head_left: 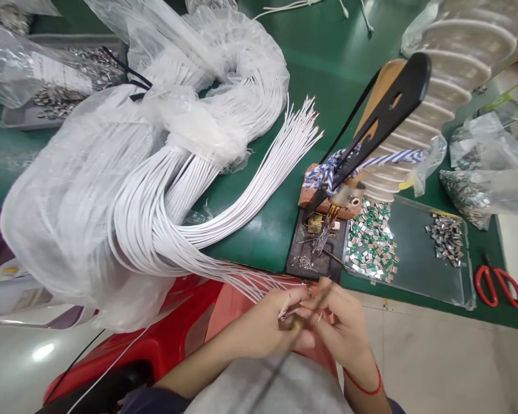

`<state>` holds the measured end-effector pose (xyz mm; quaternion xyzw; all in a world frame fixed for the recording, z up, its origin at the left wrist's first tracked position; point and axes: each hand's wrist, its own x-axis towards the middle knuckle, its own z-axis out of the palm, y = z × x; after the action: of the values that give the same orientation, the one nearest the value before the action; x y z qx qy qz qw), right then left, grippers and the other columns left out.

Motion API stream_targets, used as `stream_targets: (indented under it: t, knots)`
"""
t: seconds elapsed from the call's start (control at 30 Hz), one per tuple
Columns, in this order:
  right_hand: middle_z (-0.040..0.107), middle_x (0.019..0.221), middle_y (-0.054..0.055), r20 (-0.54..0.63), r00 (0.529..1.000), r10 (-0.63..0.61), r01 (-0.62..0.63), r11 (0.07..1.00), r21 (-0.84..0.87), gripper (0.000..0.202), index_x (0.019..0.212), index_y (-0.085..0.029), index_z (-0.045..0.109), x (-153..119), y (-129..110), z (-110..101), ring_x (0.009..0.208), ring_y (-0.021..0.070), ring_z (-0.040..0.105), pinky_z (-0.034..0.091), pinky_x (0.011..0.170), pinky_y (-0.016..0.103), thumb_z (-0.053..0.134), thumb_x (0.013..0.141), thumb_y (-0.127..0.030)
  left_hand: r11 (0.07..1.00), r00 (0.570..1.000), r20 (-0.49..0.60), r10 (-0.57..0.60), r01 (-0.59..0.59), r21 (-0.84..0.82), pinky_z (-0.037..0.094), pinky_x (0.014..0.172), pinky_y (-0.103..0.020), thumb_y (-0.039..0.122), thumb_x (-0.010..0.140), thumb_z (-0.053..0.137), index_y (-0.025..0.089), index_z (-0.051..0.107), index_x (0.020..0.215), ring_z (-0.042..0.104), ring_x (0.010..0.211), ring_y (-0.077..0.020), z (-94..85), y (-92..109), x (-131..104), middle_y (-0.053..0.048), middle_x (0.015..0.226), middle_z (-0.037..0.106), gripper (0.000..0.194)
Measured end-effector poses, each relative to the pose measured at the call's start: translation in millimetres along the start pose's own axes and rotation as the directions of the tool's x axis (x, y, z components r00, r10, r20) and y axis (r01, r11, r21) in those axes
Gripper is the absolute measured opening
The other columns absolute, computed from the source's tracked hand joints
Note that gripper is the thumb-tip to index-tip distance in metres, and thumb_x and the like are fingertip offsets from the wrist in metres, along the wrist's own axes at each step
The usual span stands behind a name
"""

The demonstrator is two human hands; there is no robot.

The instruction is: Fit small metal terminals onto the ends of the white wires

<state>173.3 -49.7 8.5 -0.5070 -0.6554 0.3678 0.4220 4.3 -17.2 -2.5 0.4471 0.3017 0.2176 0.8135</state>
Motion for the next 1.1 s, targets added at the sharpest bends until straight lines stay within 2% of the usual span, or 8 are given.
stream_targets:
  t: [0.13, 0.3, 0.4, 0.47, 0.6, 0.77, 0.93, 1.1]
  knots:
    - [0.052, 0.065, -0.004, -0.149, 0.985, 0.082, -0.072, 0.995, 0.069, 0.016, 0.077, -0.023, 0.068, -2.6, 6.6, 1.7, 0.057, 0.0128, 0.049, 0.038, 0.051, 0.024, 0.072, 0.093, -0.024, 0.999, 0.985, -0.167, 0.046, -0.046, 0.003, 0.047, 0.069, -0.025, 0.053, 0.086, 0.074, 0.016, 0.067, 0.087, 0.058, 0.074, -0.0151, -2.9, 2.0, 2.3, -0.005, 0.088, 0.065, 0.038]
    - [0.052, 0.063, -0.004, -0.246, 0.966, 0.079, -0.037, 0.985, 0.170, 0.020, 0.074, -0.023, 0.064, 1.2, 9.2, 14.4, 0.058, 0.0142, 0.049, 0.040, 0.054, 0.027, 0.070, 0.093, -0.022, 0.968, 0.928, -0.280, 0.246, -0.219, 0.123, 0.049, 0.067, -0.025, 0.040, 0.087, 0.076, 0.016, 0.078, 0.080, 0.063, 0.076, -0.0154, -10.0, 3.8, 6.3, -0.009, 0.099, 0.069, 0.025]
    - [0.054, 0.063, -0.004, -0.288, 0.957, 0.023, 0.001, 0.996, 0.085, 0.019, 0.076, -0.024, 0.063, 2.7, 2.5, 18.4, 0.056, 0.0142, 0.048, 0.038, 0.052, 0.028, 0.067, 0.094, -0.017, 0.954, 0.884, -0.360, 0.297, -0.259, 0.150, 0.050, 0.063, -0.025, 0.041, 0.086, 0.077, 0.016, 0.078, 0.077, 0.064, 0.073, -0.0160, -15.4, 7.3, 10.9, -0.009, 0.094, 0.069, 0.027]
    - [0.057, 0.065, -0.003, -0.216, 0.976, 0.020, -0.026, 0.999, -0.024, 0.019, 0.077, -0.024, 0.063, 4.5, -2.2, 11.7, 0.058, 0.0146, 0.051, 0.040, 0.053, 0.028, 0.066, 0.093, -0.014, 0.935, 0.852, -0.394, 0.344, -0.275, 0.221, 0.052, 0.068, -0.026, 0.036, 0.086, 0.077, 0.016, 0.079, 0.077, 0.066, 0.077, -0.0175, -20.3, 10.6, 14.1, -0.009, 0.093, 0.071, 0.022]
    - [0.064, 0.079, 0.001, -0.238, 0.969, 0.068, -0.145, 0.937, -0.319, 0.010, 0.089, -0.025, 0.065, 12.7, 3.9, -25.1, 0.071, 0.0188, 0.060, 0.045, 0.062, 0.030, 0.064, 0.094, -0.017, 0.880, 0.838, -0.338, 0.428, -0.302, 0.365, 0.053, 0.076, -0.027, 0.023, 0.089, 0.073, 0.018, 0.080, 0.080, 0.068, 0.083, -0.0185, -30.3, 15.0, 20.3, -0.007, 0.092, 0.073, 0.012]
    - [0.065, 0.092, 0.006, -0.289, 0.945, 0.154, -0.300, 0.762, -0.574, 0.015, 0.094, -0.024, 0.065, 21.8, 34.2, -67.7, 0.088, 0.0272, 0.061, 0.044, 0.074, 0.038, 0.063, 0.096, -0.039, 0.841, 0.841, -0.293, 0.454, -0.296, 0.454, 0.051, 0.073, -0.027, 0.019, 0.090, 0.069, 0.017, 0.078, 0.080, 0.069, 0.081, -0.0179, -33.1, 13.6, 24.6, -0.008, 0.093, 0.074, 0.013]
    - [0.063, 0.083, 0.004, -0.283, 0.942, 0.179, -0.312, 0.779, -0.545, 0.020, 0.081, -0.025, 0.059, 21.9, 45.5, -70.4, 0.081, 0.0253, 0.058, 0.042, 0.072, 0.037, 0.063, 0.095, -0.039, 0.809, 0.860, -0.240, 0.449, -0.278, 0.519, 0.051, 0.075, -0.029, 0.021, 0.093, 0.065, 0.017, 0.078, 0.080, 0.068, 0.078, -0.0182, -31.4, 15.8, 23.9, -0.009, 0.093, 0.075, 0.018]
    - [0.071, 0.091, 0.006, -0.288, 0.925, 0.250, -0.342, 0.876, -0.340, 0.014, 0.084, -0.024, 0.058, 17.8, 36.9, -65.8, 0.088, 0.0247, 0.063, 0.048, 0.074, 0.036, 0.063, 0.095, -0.032, 0.799, 0.869, -0.216, 0.445, -0.277, 0.534, 0.052, 0.076, -0.031, 0.023, 0.093, 0.065, 0.017, 0.078, 0.080, 0.069, 0.079, -0.0193, -33.1, 17.2, 23.4, -0.009, 0.093, 0.076, 0.019]
